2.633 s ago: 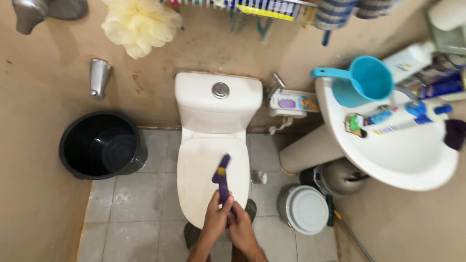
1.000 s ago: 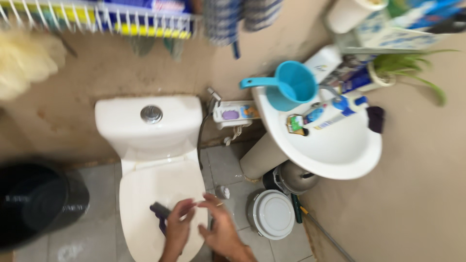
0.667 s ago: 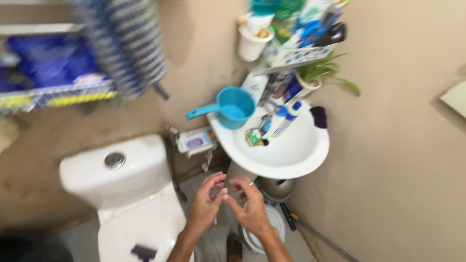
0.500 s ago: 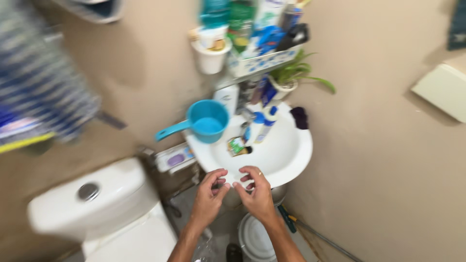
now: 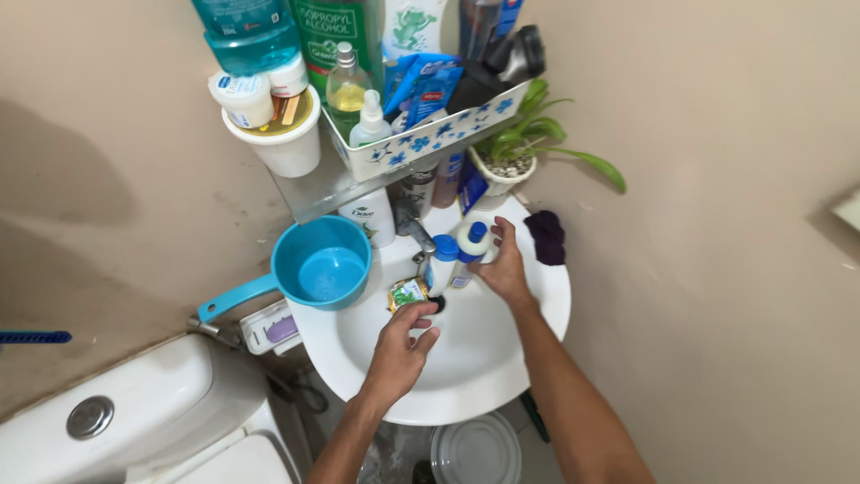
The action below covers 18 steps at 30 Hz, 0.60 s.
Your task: The person scrubs the inside of a toilet bowl with a purple toilet brush. They then use a handheld bidet sprayer to rinse the bowl and the brush. Finally, they place the brush on the toilet tank and organize items on the sink counter.
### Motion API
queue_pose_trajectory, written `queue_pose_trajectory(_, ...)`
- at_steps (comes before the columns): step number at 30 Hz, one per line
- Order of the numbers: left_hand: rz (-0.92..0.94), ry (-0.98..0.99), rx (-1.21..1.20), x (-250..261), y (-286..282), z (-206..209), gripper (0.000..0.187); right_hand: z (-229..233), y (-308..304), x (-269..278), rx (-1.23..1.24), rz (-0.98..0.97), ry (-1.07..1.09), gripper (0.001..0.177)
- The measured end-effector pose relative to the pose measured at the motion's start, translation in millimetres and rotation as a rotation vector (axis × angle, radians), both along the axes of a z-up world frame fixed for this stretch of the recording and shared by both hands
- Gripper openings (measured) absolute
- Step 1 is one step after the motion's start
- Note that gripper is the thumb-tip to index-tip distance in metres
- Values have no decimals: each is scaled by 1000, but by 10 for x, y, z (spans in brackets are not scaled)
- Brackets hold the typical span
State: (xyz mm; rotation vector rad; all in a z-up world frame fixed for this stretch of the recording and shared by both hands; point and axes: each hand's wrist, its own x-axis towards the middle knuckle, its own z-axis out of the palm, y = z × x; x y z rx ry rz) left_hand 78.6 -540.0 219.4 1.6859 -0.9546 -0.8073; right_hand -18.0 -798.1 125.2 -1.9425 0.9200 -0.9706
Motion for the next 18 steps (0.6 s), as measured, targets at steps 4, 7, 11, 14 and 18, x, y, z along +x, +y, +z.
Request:
queue_pose_trajectory(4,15,13,24,52,-135,-55,37,-11,-78,21,63,146,36,100)
queue_pose_trajectory(7,31,34,36,43,-211,-143,36,22,-42,23,130,155,36,83)
queue_pose_trajectory(11,106,-101,38,-13,-326,-374,41,28,39,33,162,158,-54,69)
queue_pose_trajectory(14,230,-257,18,-57,-608,-621,53,57,130,-8,54,132,-24,72)
queue_pose_trajectory(18,451,-252,67,-28,-1145,-984,82,27,189,-20,171,118,-33,72)
